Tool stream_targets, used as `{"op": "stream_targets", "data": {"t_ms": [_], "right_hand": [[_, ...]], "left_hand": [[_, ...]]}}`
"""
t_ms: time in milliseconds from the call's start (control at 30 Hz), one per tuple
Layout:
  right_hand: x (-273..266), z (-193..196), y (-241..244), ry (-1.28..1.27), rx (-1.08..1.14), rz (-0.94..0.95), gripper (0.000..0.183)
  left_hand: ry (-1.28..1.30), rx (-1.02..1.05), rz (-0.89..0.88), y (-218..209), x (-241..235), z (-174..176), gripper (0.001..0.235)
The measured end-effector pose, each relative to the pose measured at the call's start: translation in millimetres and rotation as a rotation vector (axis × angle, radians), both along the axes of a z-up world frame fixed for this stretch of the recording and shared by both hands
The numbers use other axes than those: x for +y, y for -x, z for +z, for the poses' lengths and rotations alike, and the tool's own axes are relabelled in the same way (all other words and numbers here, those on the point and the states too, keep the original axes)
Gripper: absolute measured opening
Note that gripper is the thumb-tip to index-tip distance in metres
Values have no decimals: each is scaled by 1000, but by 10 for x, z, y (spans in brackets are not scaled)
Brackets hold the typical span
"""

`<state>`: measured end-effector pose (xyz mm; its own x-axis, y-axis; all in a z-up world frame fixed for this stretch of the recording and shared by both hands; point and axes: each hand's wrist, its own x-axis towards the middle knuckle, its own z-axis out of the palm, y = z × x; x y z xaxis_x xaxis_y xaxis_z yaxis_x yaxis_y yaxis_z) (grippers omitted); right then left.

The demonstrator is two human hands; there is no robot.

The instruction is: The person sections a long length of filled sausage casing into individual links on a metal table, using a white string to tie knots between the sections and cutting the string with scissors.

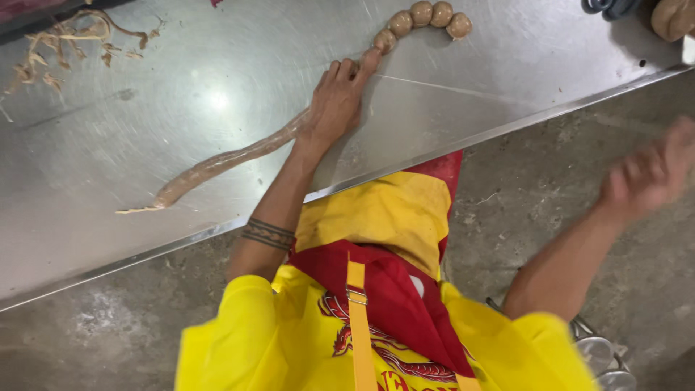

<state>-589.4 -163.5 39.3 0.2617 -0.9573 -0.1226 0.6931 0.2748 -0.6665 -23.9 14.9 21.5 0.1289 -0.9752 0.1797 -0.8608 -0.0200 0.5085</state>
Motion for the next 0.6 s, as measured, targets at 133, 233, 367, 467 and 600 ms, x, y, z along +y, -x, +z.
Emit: {"op": "stream_targets", "data": {"t_ms": [133,233,367,467,600], "right_hand": [[-1261,-115,-1825,-81,1627,467,72],[-866,-79,-3415,942,2076,583,57],[602,119,-4505,1440,1985,831,37],[1390,273,-3880,962,1540,1063,103],[1365,667,-1706,1,1097,1128,57]], "left_hand": [[47,506,171,-42,57,79,80],[-100,826,330,-110,47,-25,61],[-218,845,410,-122,-154,-213,55],[-240,529,342,-36,-343,-370,46],[-272,131,301,67,-502,-477,42]]}}
